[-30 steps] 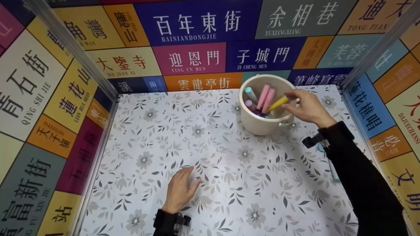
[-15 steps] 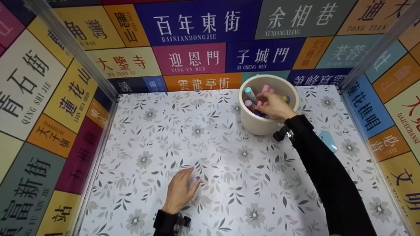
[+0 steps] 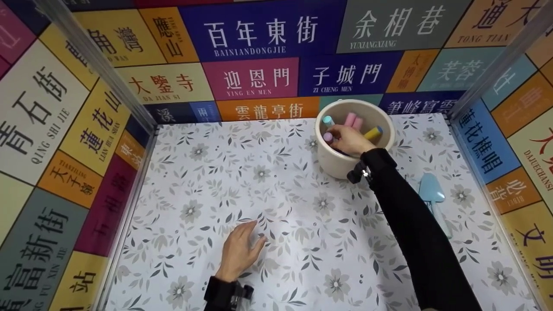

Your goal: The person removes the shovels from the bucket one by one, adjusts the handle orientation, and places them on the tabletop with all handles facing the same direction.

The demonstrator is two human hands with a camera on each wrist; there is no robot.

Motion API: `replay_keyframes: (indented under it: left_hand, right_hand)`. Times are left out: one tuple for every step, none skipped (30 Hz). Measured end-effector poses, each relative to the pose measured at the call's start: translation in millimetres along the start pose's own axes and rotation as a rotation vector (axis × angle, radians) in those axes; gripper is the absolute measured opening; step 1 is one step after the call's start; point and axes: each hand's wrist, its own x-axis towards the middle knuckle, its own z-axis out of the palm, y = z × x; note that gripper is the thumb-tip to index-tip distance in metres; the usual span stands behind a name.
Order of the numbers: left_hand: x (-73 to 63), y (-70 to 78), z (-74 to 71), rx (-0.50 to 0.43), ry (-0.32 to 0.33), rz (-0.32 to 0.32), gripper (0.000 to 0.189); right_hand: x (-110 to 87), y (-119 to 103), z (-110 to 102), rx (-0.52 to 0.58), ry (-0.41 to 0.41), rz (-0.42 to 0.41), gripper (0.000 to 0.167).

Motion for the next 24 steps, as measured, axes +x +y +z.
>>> replay_keyframes:
  left_hand:
    - [-0.3, -0.2, 0.0, 0.004, -0.001, 0.0, 0.048]
    - [-0.6, -0.4, -0.2, 0.007, 0.0, 0.0, 0.048]
    - [-0.8, -0.5, -0.3, 0.009, 0.001, 0.001, 0.047]
    - [-1.2, -0.8, -0.3, 0.011, 0.003, 0.003, 0.047]
    - [-1.5, -0.8, -0.4, 0.014, 0.005, 0.004, 0.047]
    - [-1.7, -0.9, -0.4, 0.015, 0.005, 0.006, 0.047]
    - [-1.7, -0.7, -0.5, 0.014, 0.006, 0.006, 0.047]
    - [-1.8, -0.6, -0.5, 0.014, 0.008, 0.006, 0.047]
    - [-2.0, -0.6, -0.4, 0.013, 0.009, 0.006, 0.047]
    - [-2.2, -0.5, -0.3, 0.013, 0.009, 0.005, 0.047]
    - [-2.0, -0.2, -0.3, 0.012, 0.009, 0.004, 0.047]
    - [-2.2, -0.2, -0.2, 0.011, 0.01, 0.004, 0.047]
    - [-2.3, -0.1, -0.2, 0.012, 0.011, 0.003, 0.047]
    - [-2.4, -0.1, -0.2, 0.014, 0.012, 0.003, 0.047]
    - [-2.4, -0.1, -0.2, 0.014, 0.012, 0.002, 0.047]
    - [-2.4, -0.1, -0.3, 0.015, 0.013, 0.002, 0.047]
    - [-2.4, -0.1, -0.4, 0.014, 0.013, 0.002, 0.046]
    - [-2.5, -0.1, -0.5, 0.014, 0.013, 0.002, 0.046]
    - [-2.4, -0.2, -0.5, 0.011, 0.012, 0.002, 0.046]
    - [-2.2, -0.1, -0.6, 0.006, 0.012, 0.002, 0.046]
    - [-2.0, 0.0, -0.6, 0.0, 0.012, 0.001, 0.046]
    - [-1.8, 0.1, -0.7, -0.004, 0.011, 0.001, 0.046]
    - [-1.3, 0.2, -0.7, -0.01, 0.012, 0.002, 0.046]
    - [-0.8, 0.2, -0.5, -0.016, 0.015, 0.005, 0.046]
  right_hand:
    - [1.0, 0, 1, -0.007, 0.001, -0.012, 0.041]
    - [2.2, 1, 3, -0.015, 0.002, -0.023, 0.04]
    - [3.1, 1, 4, -0.024, 0.004, -0.034, 0.038]
    - [4.4, 1, 6, -0.029, 0.005, -0.042, 0.037]
    - [5.2, 1, 7, -0.034, 0.007, -0.046, 0.036]
    - [5.8, 2, 8, -0.036, 0.009, -0.05, 0.036]
    - [6.2, 2, 8, -0.033, 0.014, -0.05, 0.036]
    - [6.3, 2, 9, -0.03, 0.019, -0.053, 0.036]
    - [6.3, 2, 9, -0.029, 0.025, -0.055, 0.036]
    - [6.0, 2, 9, -0.025, 0.029, -0.056, 0.036]
    - [5.2, 3, 9, -0.023, 0.033, -0.06, 0.035]
    - [4.5, 3, 8, -0.021, 0.037, -0.062, 0.035]
    - [3.7, 4, 8, -0.022, 0.04, -0.064, 0.034]
    - [2.9, 5, 8, -0.022, 0.042, -0.065, 0.033]
    - [2.0, 5, 8, -0.024, 0.044, -0.067, 0.032]
    - [1.0, 6, 7, -0.027, 0.047, -0.069, 0.031]
    - [-0.1, 6, 6, -0.027, 0.049, -0.069, 0.03]
    - [-1.1, 7, 6, -0.027, 0.049, -0.07, 0.03]
    - [-2.2, 7, 5, -0.023, 0.05, -0.071, 0.03]
    - [-3.3, 7, 4, -0.017, 0.05, -0.07, 0.03]
    - [-4.4, 8, 3, -0.011, 0.049, -0.07, 0.03]
    - [-5.5, 8, 2, 0.001, 0.047, -0.067, 0.03]
    - [-6.6, 9, 1, 0.017, 0.046, -0.065, 0.031]
    - [-8.1, 9, -1, 0.033, 0.048, -0.063, 0.031]
